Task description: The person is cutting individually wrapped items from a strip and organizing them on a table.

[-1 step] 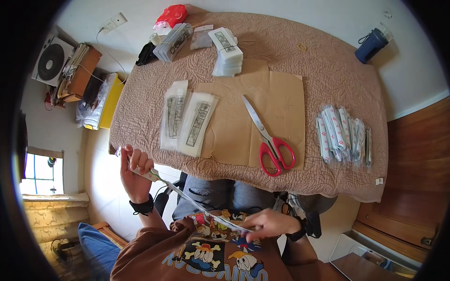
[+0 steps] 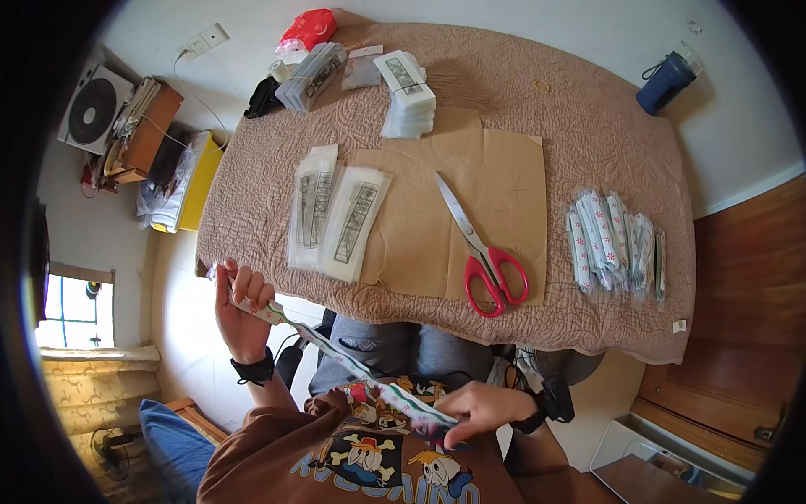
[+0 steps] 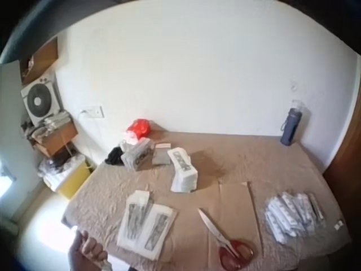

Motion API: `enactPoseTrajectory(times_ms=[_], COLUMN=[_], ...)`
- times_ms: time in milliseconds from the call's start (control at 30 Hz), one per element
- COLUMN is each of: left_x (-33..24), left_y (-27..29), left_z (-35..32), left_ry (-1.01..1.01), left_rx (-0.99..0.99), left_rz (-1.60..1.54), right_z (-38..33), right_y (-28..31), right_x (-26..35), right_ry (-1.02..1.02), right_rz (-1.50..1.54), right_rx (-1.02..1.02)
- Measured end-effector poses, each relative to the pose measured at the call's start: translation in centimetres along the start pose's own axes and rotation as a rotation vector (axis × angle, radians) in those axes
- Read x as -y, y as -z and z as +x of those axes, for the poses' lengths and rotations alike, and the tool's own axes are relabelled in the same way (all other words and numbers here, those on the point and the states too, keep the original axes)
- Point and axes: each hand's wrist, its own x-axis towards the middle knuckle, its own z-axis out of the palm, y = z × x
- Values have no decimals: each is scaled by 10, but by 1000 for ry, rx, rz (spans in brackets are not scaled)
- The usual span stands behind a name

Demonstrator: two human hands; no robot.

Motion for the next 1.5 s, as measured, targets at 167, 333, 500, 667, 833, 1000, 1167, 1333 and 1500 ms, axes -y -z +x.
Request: enactPoseTrajectory(times_ms=[167, 333, 500, 667, 833, 1000, 1167, 1333, 1500], left_x=[15, 98, 129, 127, 73, 28, 19, 21, 49], left_y=[7, -17, -21, -10, -41, -49, -30, -16, -3], left_z=[2, -30, -49, -46, -24, 0, 9, 13, 2], left_ry=[77, 259, 339, 594, 291, 20, 66, 22, 103], left_rx=[13, -42, 79, 26, 34, 30, 74, -76, -106], left_rz=[35, 224, 630, 602, 294, 121, 69, 96, 190], right_z=[10, 37, 54, 43, 21, -6, -12, -22, -22], right_y=[13, -1, 6, -8, -4, 1, -3, 1, 16], right_x=[9, -3, -23, -37, -24, -50, -53, -21, 9], right_ry=[862, 530, -239, -154, -117, -136, -239, -226, 4], right_rz=[195, 1255, 1038, 1122, -238, 101, 280, 273, 173], right_rx=[87, 287, 11, -75, -292, -443, -497, -223, 286])
